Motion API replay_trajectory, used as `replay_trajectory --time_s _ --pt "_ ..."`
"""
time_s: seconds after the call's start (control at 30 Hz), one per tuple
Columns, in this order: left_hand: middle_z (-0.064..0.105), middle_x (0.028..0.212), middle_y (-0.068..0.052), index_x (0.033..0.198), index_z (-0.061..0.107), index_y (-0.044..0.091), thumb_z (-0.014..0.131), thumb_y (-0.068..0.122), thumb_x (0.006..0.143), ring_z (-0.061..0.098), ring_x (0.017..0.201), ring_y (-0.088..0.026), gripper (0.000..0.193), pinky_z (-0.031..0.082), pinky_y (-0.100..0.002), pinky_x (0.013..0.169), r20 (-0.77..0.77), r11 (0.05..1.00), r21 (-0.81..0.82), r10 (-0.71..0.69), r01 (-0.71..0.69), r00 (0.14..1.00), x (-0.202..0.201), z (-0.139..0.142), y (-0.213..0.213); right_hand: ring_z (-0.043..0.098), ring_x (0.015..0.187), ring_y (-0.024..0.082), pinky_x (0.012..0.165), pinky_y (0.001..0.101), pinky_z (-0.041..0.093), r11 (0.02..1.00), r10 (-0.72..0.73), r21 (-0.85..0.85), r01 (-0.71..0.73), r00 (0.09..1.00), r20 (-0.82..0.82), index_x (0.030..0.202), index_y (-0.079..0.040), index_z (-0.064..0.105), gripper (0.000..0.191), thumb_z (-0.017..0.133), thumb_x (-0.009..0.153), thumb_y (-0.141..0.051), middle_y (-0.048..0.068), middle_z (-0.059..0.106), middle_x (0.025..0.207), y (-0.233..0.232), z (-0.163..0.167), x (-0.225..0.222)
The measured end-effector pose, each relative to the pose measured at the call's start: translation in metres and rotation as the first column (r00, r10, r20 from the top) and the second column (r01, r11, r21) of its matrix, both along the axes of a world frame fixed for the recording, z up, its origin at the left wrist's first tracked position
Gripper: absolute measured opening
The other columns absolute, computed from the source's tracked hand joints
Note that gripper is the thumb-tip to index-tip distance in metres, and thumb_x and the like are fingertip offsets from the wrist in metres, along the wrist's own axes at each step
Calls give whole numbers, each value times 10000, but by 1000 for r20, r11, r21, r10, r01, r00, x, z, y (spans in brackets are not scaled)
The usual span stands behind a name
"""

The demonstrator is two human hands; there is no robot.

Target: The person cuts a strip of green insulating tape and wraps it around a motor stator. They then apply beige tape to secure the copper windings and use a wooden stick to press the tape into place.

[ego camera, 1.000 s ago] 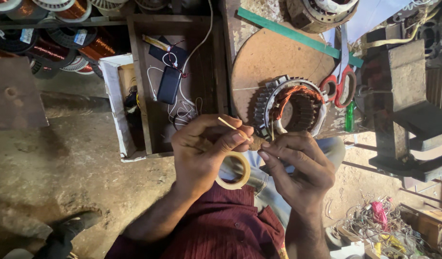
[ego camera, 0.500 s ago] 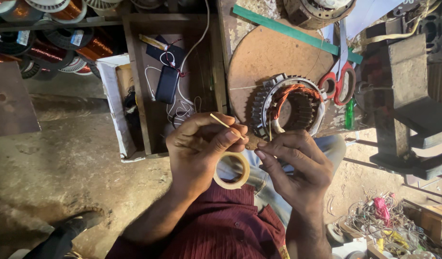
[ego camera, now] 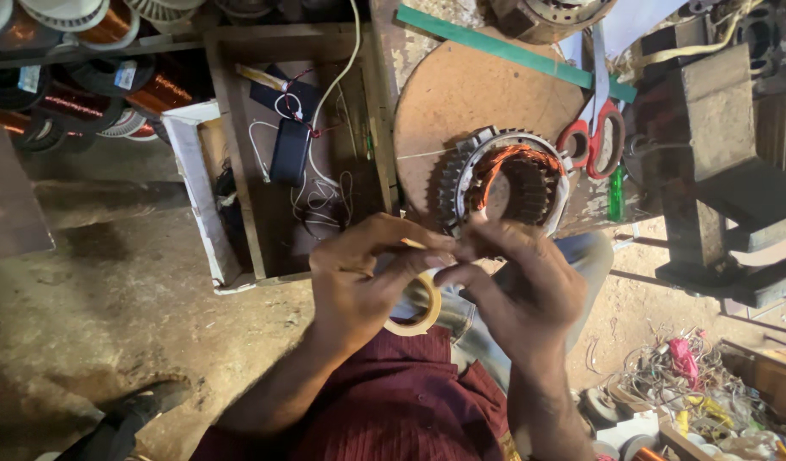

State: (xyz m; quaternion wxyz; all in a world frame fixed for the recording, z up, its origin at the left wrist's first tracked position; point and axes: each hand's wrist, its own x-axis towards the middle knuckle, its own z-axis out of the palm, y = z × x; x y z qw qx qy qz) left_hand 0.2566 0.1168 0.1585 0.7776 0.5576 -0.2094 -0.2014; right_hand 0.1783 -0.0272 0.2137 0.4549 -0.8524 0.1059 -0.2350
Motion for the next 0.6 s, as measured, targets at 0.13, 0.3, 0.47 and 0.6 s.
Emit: replay_trajectory --time_s 0.13,0.3,0.47,0.6 --pt "782 1099 22 1016 793 154 752 3 901 682 896 -122 194 563 -271 753 573 960 230 -1 -160 820 2 3 -2 714 1018 307 776 364 615 991 84 -109 -77 994 63 996 33 729 240 825 778 10 248 620 1134 4 1 -7" --pt "687 1147 14 1182 771 131 775 112 874 619 963 -179 308 586 -297 796 815 921 312 -133 -233 564 14 -1 -14 728 952 322 822 417 647 997 -30 -70 45 977 212 900 33 699 56 662 928 0 145 707 987 4 -11 -38" --pt "634 1158 -22 1193 773 131 790 107 827 631 989 -200 367 586 -329 808 876 935 283 -161 -215 454 28 -12 -35 755 891 330 765 379 653 990 -82 131 52 969 234 915 50 589 140 605 1037 -17 148 680 932 5 -29 -58" --pt "631 1183 -35 1205 763 121 803 121 863 630 989 -202 345 577 -331 798 898 928 285 -171 -239 406 32 -17 -43 732 859 310 790 389 637 964 -175 238 114 952 251 976 27 549 145 591 1086 -57 165 647 908 4 -34 -66"
